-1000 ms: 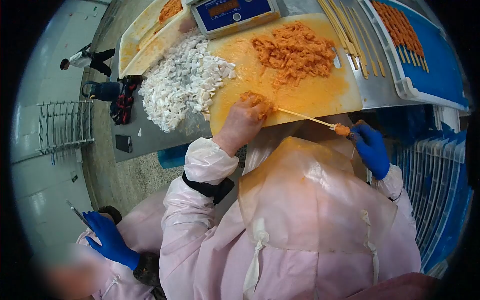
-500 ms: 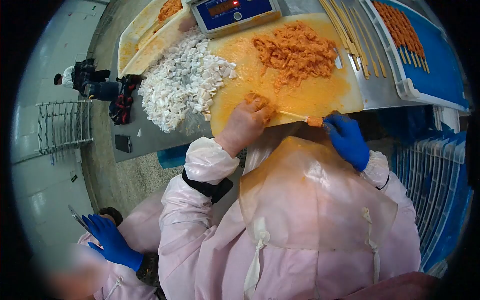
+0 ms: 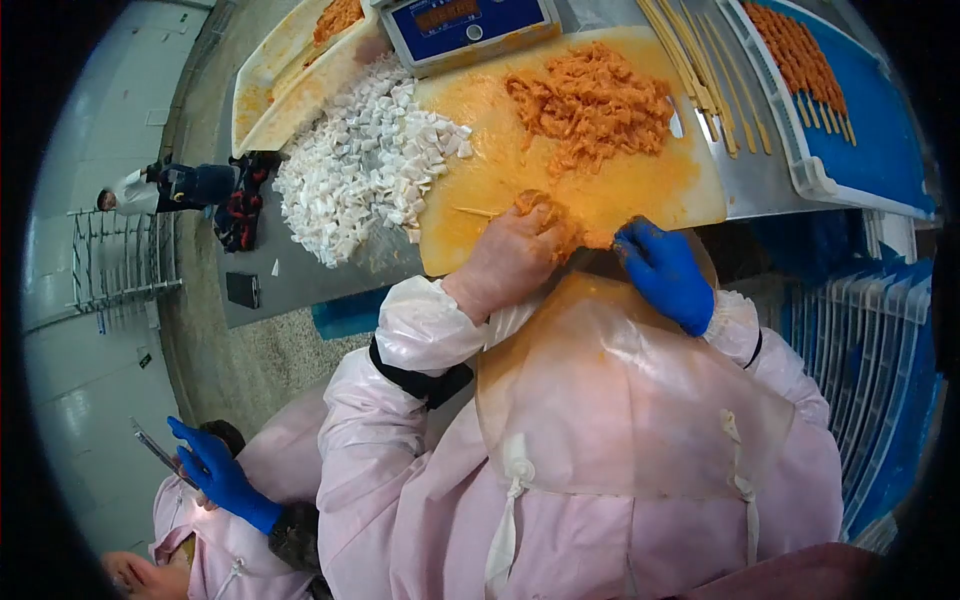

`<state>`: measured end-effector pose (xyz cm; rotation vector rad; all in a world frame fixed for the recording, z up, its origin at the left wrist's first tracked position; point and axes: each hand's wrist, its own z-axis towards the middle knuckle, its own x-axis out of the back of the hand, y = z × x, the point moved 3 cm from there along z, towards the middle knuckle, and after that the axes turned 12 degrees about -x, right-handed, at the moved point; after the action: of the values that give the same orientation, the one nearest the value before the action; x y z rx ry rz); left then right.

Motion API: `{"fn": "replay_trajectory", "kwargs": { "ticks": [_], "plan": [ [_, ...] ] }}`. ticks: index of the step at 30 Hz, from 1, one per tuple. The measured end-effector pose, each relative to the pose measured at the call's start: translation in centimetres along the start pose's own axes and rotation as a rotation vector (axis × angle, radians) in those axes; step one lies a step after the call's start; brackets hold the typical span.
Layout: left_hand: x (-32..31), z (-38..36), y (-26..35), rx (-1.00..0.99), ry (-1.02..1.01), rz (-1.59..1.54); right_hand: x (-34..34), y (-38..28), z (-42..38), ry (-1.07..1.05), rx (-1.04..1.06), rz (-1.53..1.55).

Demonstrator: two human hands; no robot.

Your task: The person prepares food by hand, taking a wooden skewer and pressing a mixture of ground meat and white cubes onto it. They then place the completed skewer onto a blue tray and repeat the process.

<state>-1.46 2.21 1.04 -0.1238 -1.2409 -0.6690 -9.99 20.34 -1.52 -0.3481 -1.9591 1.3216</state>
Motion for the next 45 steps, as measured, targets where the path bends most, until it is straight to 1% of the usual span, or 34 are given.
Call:
{"fn": "replay_trajectory", "kwargs": {
  "ticks": [1,3,4,6,7,9,10,12,13,15,16,18,19,21,22,24,25,27,28,30,33,37,39,42,45],
  "plan": [
    [0.6,0.6,0.1,-0.002,0.001,0.001,0.3,-0.2,-0.1,0.002,0.001,-0.001],
    [1.8,1.7,-0.1,0.048,0.129,-0.033,1.1,-0.4,-0.4,0.016,-0.032,-0.01],
    [1.7,1.8,-0.6,0.045,0.13,-0.032,1.4,-0.2,-0.5,0.019,-0.03,-0.01],
    [1.4,2.0,-2.6,0.2,0.156,0.005,2.1,0.6,-0.8,0.023,0.005,-0.023],
    [1.3,2.5,-3.3,0.197,0.158,0.006,2.3,0.8,-1.0,0.026,0.008,-0.024],
    [0.7,3.7,-5.2,0.416,-0.03,0.093,2.9,1.0,-1.6,0.082,0.035,-0.09],
    [0.3,4.3,-5.9,0.41,-0.028,0.094,3.3,1.2,-2.0,0.087,0.037,-0.091],
    [-0.3,5.4,-6.2,0.311,-0.046,0.116,4.0,1.5,-2.8,0.089,0.084,-0.145],
    [-0.2,5.6,-6.0,0.308,-0.046,0.116,4.4,1.8,-3.2,0.091,0.084,-0.145],
    [-0.1,5.7,-5.6,0.39,-0.147,0.156,5.2,2.7,-4.2,0.089,-0.039,-0.142],
    [-0.2,5.4,-5.4,0.39,-0.148,0.157,5.6,2.7,-4.8,0.089,-0.039,-0.14],
    [-0.5,4.2,-4.7,0.266,-0.121,0.133,6.5,3.0,-5.8,0.072,-0.126,-0.109],
    [-0.8,3.5,-4.6,0.266,-0.123,0.133,6.9,3.5,-6.4,0.071,-0.126,-0.106],
    [-0.8,2.2,-3.8,0.171,-0.055,0.096,7.8,4.8,-7.6,0.055,-0.198,-0.111],
    [-0.7,1.6,-3.4,0.171,-0.058,0.096,8.2,5.1,-8.2,0.054,-0.2,-0.108],
    [-0.4,0.7,-2.6,0.135,-0.063,0.015,8.9,5.9,-9.1,0.111,-0.251,-0.077],
    [-0.4,0.4,-2.5,0.139,-0.065,0.014,9.1,6.6,-9.4,0.107,-0.252,-0.076],
    [-0.4,-0.1,-2.5,0.214,-0.027,-0.089,9.4,7.6,-9.7,0.226,-0.213,-0.046],
    [-0.4,-0.2,-2.4,0.215,-0.026,-0.088,9.5,7.5,-9.6,0.226,-0.213,-0.046],
    [-0.2,-0.1,-2.5,0.286,-0.001,-0.079,9.5,6.7,-8.8,0.16,-0.251,0.055],
    [0.9,0.1,-2.1,0.335,0.014,-0.086,9.0,6.4,-8.1,0.213,-0.205,0.081],
    [1.0,-0.7,-2.3,0.326,0.041,-0.035,8.8,6.4,-7.6,0.212,-0.197,0.05],
    [1.1,-0.7,-2.1,0.292,0.059,-0.013,8.6,6.1,-7.3,0.168,-0.212,0.053],
    [0.8,-0.6,-2.1,0.274,0.092,0.007,8.3,6.8,-7.2,0.183,-0.201,0.123],
    [0.6,-0.6,-2.2,0.258,0.083,0.017,8.4,6.9,-7.2,0.178,-0.188,0.09]
  ]
}}
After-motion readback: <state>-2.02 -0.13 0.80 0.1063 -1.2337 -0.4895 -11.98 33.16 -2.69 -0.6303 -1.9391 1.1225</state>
